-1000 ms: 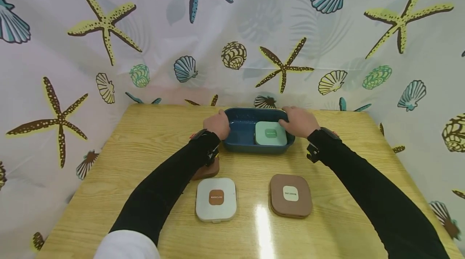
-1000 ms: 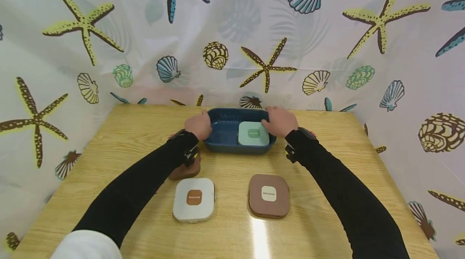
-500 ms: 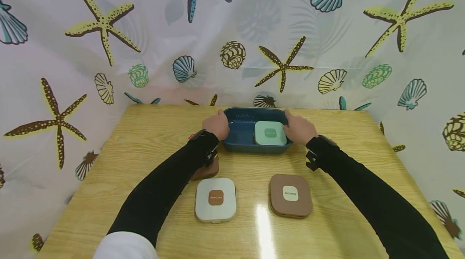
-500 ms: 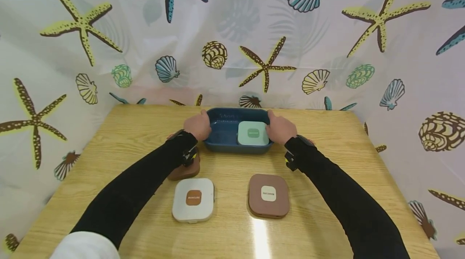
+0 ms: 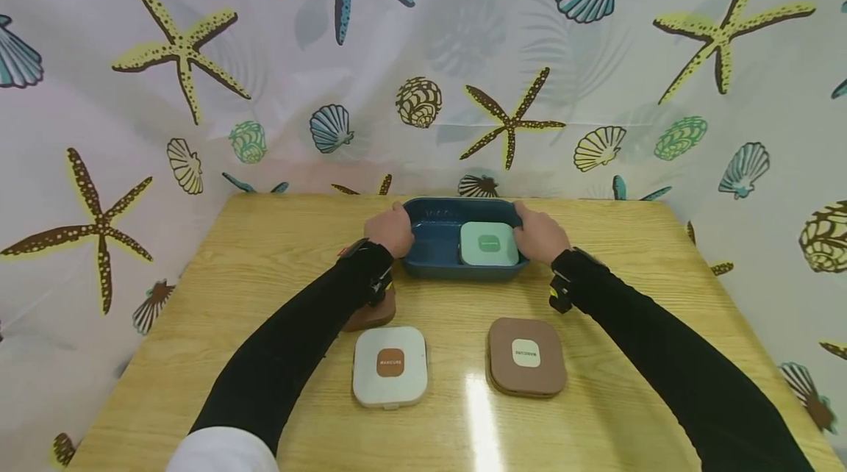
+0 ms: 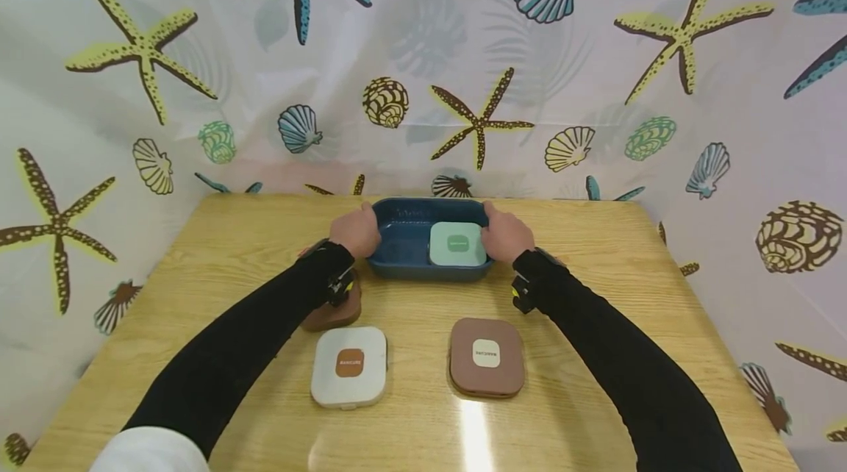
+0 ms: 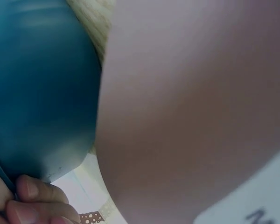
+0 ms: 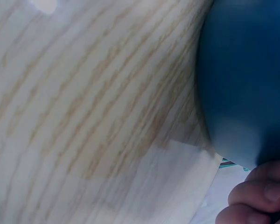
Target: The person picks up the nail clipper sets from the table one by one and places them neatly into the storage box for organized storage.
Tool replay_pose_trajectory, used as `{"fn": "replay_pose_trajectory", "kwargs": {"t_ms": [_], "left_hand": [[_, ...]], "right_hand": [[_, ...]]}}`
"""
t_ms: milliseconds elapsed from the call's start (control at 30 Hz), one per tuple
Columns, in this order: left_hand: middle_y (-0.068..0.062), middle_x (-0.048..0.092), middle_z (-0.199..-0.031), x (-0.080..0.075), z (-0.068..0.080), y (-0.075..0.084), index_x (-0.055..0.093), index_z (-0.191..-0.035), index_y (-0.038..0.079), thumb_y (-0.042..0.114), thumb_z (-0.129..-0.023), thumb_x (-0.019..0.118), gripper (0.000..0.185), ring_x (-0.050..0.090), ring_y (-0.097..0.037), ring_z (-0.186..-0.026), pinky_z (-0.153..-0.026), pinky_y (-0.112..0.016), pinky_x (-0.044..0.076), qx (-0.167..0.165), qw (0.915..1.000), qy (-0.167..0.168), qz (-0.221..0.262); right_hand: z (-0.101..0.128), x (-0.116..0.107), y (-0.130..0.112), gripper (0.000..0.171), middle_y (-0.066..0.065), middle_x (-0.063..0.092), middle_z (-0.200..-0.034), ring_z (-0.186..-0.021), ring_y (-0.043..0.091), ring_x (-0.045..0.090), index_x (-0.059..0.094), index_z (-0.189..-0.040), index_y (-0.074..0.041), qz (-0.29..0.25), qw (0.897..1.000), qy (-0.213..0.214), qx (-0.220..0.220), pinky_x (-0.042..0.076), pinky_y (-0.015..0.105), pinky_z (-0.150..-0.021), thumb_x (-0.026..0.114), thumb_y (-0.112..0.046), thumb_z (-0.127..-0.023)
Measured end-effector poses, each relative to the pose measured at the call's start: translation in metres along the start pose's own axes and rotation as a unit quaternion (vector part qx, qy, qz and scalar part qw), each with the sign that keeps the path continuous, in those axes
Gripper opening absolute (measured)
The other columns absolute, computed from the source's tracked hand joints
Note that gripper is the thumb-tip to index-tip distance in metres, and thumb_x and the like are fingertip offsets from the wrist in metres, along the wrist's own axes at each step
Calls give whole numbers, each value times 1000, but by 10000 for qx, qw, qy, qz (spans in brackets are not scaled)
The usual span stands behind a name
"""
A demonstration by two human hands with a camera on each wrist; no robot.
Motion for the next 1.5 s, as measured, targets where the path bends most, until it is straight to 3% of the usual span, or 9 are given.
{"fn": "replay_pose_trajectory", "kwargs": {"t_ms": [267,400,533,767,933,1100,1200,1333,1500], "left_hand": [[-7,63,-70,0,1,-4,26,-158,4,28,-104,53,65,59,-23,-60,-59,-38,44,21,9997,-10,249],[-7,61,-69,-4,4,-8,35,-154,3,28,-104,51,58,55,-23,-58,-59,-38,41,135,9993,208,275],[-7,60,-72,-4,5,-13,53,-134,2,30,-102,52,42,57,-24,-61,-60,-39,43,214,9979,473,379],[-2,48,-64,-7,10,-19,63,-104,6,34,-102,52,31,54,-22,-58,-55,-37,37,393,9971,545,360],[2,34,-55,-8,16,-21,50,-61,16,29,-101,54,43,42,-18,-51,-50,-36,30,625,9958,612,271],[3,31,-52,-6,17,-21,41,-53,19,25,-100,54,49,36,-16,-48,-47,-34,26,655,9953,664,250],[2,31,-53,-5,17,-21,41,-54,18,24,-101,54,49,33,-17,-49,-48,-34,25,599,9959,637,245],[2,38,-55,-2,18,-18,46,-57,19,26,-102,54,46,41,-17,-51,-50,-35,30,524,9970,533,224],[1,42,-57,-2,19,-14,50,-59,18,27,-104,54,45,51,-19,-55,-52,-36,35,474,9974,509,203]], "right_hand": [[-3,1,0,60,8,49,-59,-48,19,42,28,-159,-4,158,9998,-32,87,31,32,-47,44,-13,-101],[-3,1,1,59,9,51,-61,-49,21,44,29,-158,-4,258,9996,29,81,31,32,-47,45,-14,-101],[-4,0,-2,59,11,54,-64,-52,22,48,31,-157,-3,324,9994,60,85,33,33,-48,45,-14,-101],[-4,0,-2,60,10,55,-63,-51,22,46,31,-157,0,361,9993,25,52,32,34,-48,45,-13,-100],[-4,2,0,58,15,59,-66,-52,24,48,35,-154,2,369,9993,78,59,34,35,-49,46,-14,-99],[-3,4,1,39,24,66,-90,-67,29,58,58,-129,8,376,9990,222,10,43,42,-60,49,-16,-100],[-2,4,2,27,18,61,-79,-64,28,55,64,-104,5,331,9993,162,19,41,41,-58,48,-17,-101],[1,-1,4,33,6,42,-61,-54,23,43,53,-71,-8,292,9995,-42,112,31,36,-52,47,-21,-101],[2,-7,5,44,0,34,-57,-51,19,37,42,-60,-14,218,9990,-340,179,27,33,-50,46,-26,-103]]}}
Point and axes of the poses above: each hand's wrist, its own z-axis away from the middle knuckle, its own x-axis out of the palm, y = z × x, the point moved 2 cm from there along -z, towards the middle knuckle
